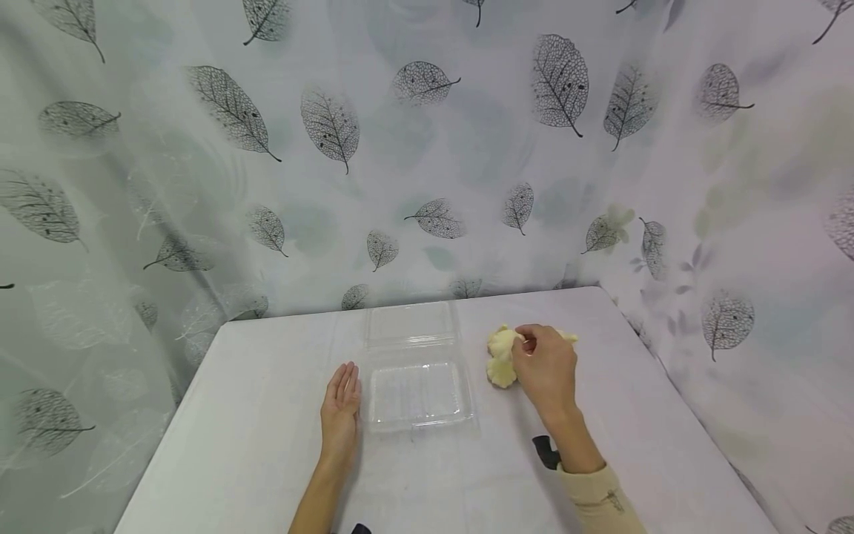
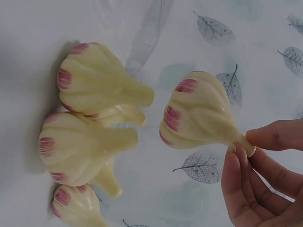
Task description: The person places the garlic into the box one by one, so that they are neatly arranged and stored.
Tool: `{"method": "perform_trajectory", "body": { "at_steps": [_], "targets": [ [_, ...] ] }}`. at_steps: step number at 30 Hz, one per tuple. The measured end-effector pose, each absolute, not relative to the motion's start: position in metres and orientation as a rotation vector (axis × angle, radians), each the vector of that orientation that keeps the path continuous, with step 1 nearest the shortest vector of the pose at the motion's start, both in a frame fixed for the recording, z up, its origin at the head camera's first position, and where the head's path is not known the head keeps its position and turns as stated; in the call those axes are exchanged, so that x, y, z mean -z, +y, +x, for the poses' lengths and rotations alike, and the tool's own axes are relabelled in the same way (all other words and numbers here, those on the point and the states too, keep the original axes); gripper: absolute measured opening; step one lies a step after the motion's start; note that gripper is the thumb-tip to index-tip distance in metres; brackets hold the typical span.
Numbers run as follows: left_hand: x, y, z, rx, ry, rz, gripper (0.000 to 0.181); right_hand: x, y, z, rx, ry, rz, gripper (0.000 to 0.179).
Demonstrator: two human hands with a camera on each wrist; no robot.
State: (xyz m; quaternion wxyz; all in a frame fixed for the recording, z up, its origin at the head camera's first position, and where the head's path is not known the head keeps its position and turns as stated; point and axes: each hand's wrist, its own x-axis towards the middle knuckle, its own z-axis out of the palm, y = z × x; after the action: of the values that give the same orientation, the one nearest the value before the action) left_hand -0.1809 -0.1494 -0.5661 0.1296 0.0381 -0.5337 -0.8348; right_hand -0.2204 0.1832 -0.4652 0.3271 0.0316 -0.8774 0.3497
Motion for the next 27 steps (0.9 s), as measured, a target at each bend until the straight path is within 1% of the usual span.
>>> {"method": "perform_trajectory", "body": {
  "at_steps": [19, 27],
  "targets": [
    [0.564, -0.148, -0.181, 2.411, -1.551, 0.129, 0.068, 0.469, 0.163, -0.230, -0.974, -2.290, 0.172, 0.012],
    [0.564, -0.149, -0.182, 2.406, -1.550, 0.139, 0.064, 0.471, 0.151, -0.233, -0.975, -2.298, 0.203, 0.012]
  ]
}}
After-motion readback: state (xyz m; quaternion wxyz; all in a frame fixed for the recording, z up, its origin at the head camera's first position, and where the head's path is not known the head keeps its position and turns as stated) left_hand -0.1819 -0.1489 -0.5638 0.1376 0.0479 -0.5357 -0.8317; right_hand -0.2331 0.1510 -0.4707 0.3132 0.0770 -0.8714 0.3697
